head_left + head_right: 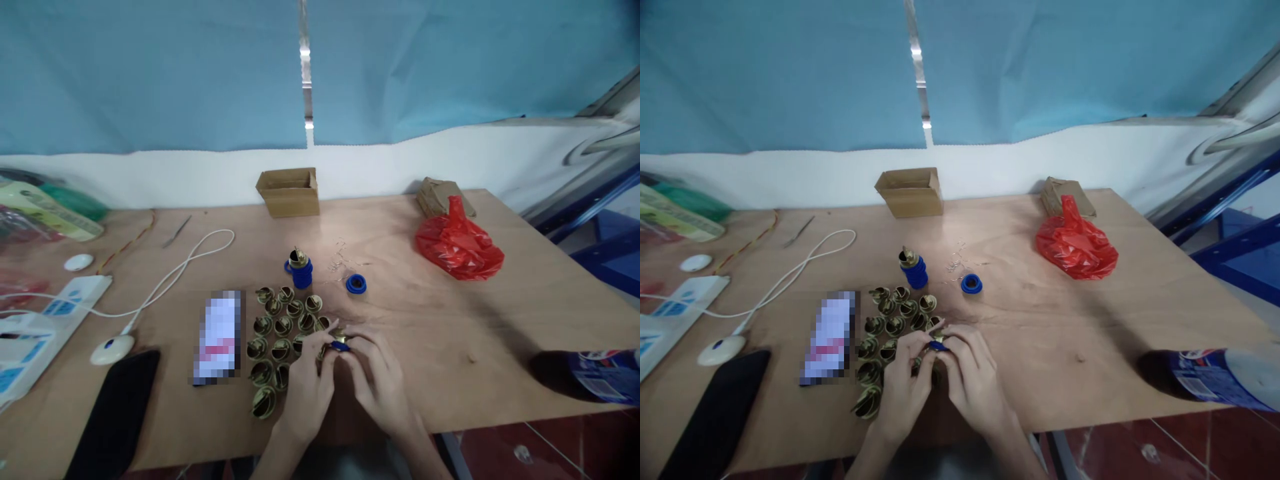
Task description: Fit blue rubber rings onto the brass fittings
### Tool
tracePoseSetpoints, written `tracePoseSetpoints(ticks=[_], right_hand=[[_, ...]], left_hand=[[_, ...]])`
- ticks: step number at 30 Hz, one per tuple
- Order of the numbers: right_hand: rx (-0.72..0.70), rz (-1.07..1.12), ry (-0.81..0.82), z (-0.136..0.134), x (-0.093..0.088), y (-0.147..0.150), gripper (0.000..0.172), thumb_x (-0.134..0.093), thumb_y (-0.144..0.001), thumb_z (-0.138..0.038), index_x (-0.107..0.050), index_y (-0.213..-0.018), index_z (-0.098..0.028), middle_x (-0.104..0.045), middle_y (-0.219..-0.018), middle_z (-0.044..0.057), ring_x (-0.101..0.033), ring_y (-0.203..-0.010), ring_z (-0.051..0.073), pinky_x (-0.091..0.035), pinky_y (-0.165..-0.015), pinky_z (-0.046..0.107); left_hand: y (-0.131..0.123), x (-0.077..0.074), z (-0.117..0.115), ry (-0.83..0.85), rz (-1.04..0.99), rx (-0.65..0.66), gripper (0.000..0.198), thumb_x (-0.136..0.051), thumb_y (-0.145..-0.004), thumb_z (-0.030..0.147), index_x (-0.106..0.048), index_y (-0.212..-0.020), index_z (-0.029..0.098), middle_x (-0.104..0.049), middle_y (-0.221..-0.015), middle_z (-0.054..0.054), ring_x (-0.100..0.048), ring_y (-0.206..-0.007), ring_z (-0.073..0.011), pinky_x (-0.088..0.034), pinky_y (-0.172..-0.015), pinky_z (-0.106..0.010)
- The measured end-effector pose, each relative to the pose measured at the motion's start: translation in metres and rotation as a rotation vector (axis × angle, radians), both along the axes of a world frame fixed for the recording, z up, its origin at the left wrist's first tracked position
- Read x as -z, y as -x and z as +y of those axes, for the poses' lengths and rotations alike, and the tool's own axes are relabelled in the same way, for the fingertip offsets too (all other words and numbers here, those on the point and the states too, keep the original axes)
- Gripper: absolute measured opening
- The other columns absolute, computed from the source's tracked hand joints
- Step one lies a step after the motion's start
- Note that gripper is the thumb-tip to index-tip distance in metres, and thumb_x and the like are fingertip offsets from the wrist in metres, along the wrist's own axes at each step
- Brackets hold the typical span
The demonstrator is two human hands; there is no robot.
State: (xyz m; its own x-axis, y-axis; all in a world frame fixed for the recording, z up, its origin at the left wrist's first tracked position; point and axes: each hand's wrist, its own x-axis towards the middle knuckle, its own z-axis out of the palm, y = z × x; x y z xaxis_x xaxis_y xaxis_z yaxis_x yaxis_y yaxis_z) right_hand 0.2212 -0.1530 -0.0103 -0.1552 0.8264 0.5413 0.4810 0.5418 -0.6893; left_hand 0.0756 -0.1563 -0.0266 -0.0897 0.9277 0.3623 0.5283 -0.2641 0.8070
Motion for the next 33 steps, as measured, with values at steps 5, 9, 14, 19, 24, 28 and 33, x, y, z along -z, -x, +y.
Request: tracePoseSetpoints(ticks=[5,9,14,19,24,28,33], right_hand=[[0.007,0.128,0.067,0.001,-0.001,0.001,0.03,-0.059,-0.095,-0.012,-0.056,-0.122,-0.025,-0.065,-0.127,0.01,-0.065,-0.12,0.023,-0.057,-0.1,0.039],[-0.035,0.275,0.196,-0.001,0.005,0.0,0.024,-0.059,-0.096,-0.016,-0.053,-0.118,-0.027,-0.069,-0.116,0.007,-0.069,-0.108,0.021,-0.059,-0.092,0.036],[-0.087,0.374,0.305,-0.003,0.006,0.0,0.014,-0.057,-0.098,-0.021,-0.054,-0.11,-0.026,-0.068,-0.106,0.005,-0.068,-0.096,0.018,-0.058,-0.084,0.031],[-0.139,0.454,0.381,-0.005,0.005,-0.001,0.007,-0.056,-0.1,-0.023,-0.054,-0.106,-0.026,-0.066,-0.105,0.004,-0.067,-0.099,0.018,-0.055,-0.088,0.029],[-0.173,0.503,0.428,-0.005,0.006,0.0,0.004,-0.056,-0.101,-0.029,-0.054,-0.102,-0.025,-0.065,-0.104,0.003,-0.065,-0.094,0.017,-0.054,-0.084,0.027],[-0.16,0.57,0.464,-0.006,0.004,0.005,0.01,-0.06,-0.099,-0.033,-0.055,-0.095,-0.025,-0.062,-0.099,0.002,-0.063,-0.09,0.016,-0.053,-0.076,0.025],[-0.228,0.809,0.576,-0.001,0.004,0.0,0.026,-0.06,-0.096,-0.047,-0.065,-0.088,-0.023,-0.065,-0.091,0.005,-0.065,-0.084,0.02,-0.055,-0.073,0.031]], left_hand=[[-0.001,-0.001,-0.001,0.017,-0.048,-0.019,0.013,-0.052,-0.09,0.014,-0.053,-0.098,0.023,-0.077,-0.082,0.0,-0.079,-0.076,-0.0163,-0.061,-0.063,-0.021],[0.003,-0.006,-0.004,-0.073,-0.053,0.087,0.018,-0.057,-0.09,0.014,-0.051,-0.104,0.023,-0.076,-0.083,0.0,-0.08,-0.078,-0.0167,-0.061,-0.065,-0.019],[0.008,-0.011,-0.006,-0.158,-0.027,0.149,0.021,-0.061,-0.089,0.014,-0.051,-0.106,0.022,-0.072,-0.079,0.002,-0.077,-0.067,-0.0137,-0.06,-0.062,-0.016],[0.006,-0.004,-0.009,-0.239,0.036,0.119,0.019,-0.063,-0.087,0.014,-0.052,-0.1,0.023,-0.07,-0.074,0.003,-0.073,-0.058,-0.0111,-0.059,-0.058,-0.015],[0.002,0.002,-0.014,-0.215,0.009,0.115,0.019,-0.06,-0.088,0.012,-0.05,-0.1,0.023,-0.069,-0.067,0.005,-0.072,-0.053,-0.0108,-0.058,-0.054,-0.015],[0.002,-0.001,-0.013,-0.247,0.005,0.07,0.019,-0.057,-0.087,0.01,-0.051,-0.099,0.023,-0.068,-0.064,0.006,-0.071,-0.051,-0.0107,-0.057,-0.053,-0.015],[0.005,-0.004,-0.008,-0.291,0.036,0.041,0.015,-0.06,-0.089,0.011,-0.059,-0.099,0.022,-0.075,-0.079,0.0,-0.076,-0.067,-0.0137,-0.062,-0.066,-0.019]])
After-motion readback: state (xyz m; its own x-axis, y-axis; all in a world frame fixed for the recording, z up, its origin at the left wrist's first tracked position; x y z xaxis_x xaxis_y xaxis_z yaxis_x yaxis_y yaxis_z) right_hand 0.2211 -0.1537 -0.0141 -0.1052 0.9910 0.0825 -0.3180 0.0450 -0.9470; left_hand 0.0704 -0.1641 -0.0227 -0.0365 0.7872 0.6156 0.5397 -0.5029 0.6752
